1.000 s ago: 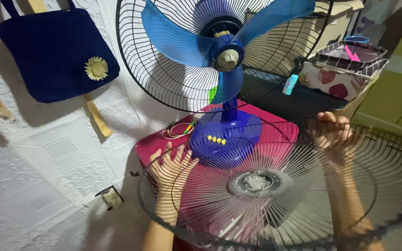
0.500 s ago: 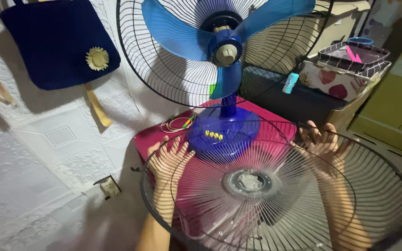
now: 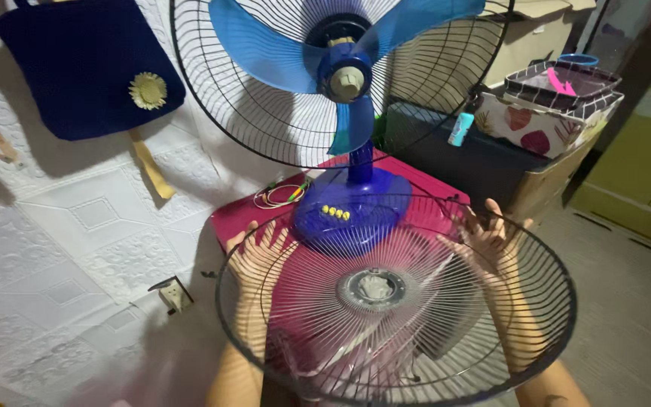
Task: The person disassembles a blue table fan by first removing the front wire cage, then unscrewing the central hub nut to detach the fan blades. The cage and blades are removed from the fan body.
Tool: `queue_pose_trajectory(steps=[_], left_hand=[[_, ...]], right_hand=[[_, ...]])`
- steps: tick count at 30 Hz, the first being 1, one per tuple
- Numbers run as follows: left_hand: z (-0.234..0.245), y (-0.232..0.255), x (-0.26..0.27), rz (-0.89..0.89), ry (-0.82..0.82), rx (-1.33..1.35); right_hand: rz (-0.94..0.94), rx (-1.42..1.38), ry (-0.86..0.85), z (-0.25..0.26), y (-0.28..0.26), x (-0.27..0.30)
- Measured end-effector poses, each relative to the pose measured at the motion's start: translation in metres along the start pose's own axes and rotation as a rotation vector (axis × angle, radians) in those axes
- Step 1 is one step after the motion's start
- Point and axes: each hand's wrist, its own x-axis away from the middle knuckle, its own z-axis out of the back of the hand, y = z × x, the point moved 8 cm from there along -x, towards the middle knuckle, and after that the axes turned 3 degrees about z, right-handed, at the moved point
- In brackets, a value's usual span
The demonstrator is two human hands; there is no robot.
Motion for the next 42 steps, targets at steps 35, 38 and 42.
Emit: queue_pose_trajectory(steps=[35,38,42], left_hand=[[0.061,0.003,0.013,0.279,0.168,-0.002],[0.022,0.008,0.030,0.335,-0.308,0.372],[-0.005,0.012,0.050,0.238,-0.537,0.368]], right_hand=[[-0.434,0.423,0.194,0.062,-0.002,-0.030],[-0.528,0.360,0.054,0.066,0.008,-0.033],[-0.409,0.338,0.183,0.074,0.002,-0.028]])
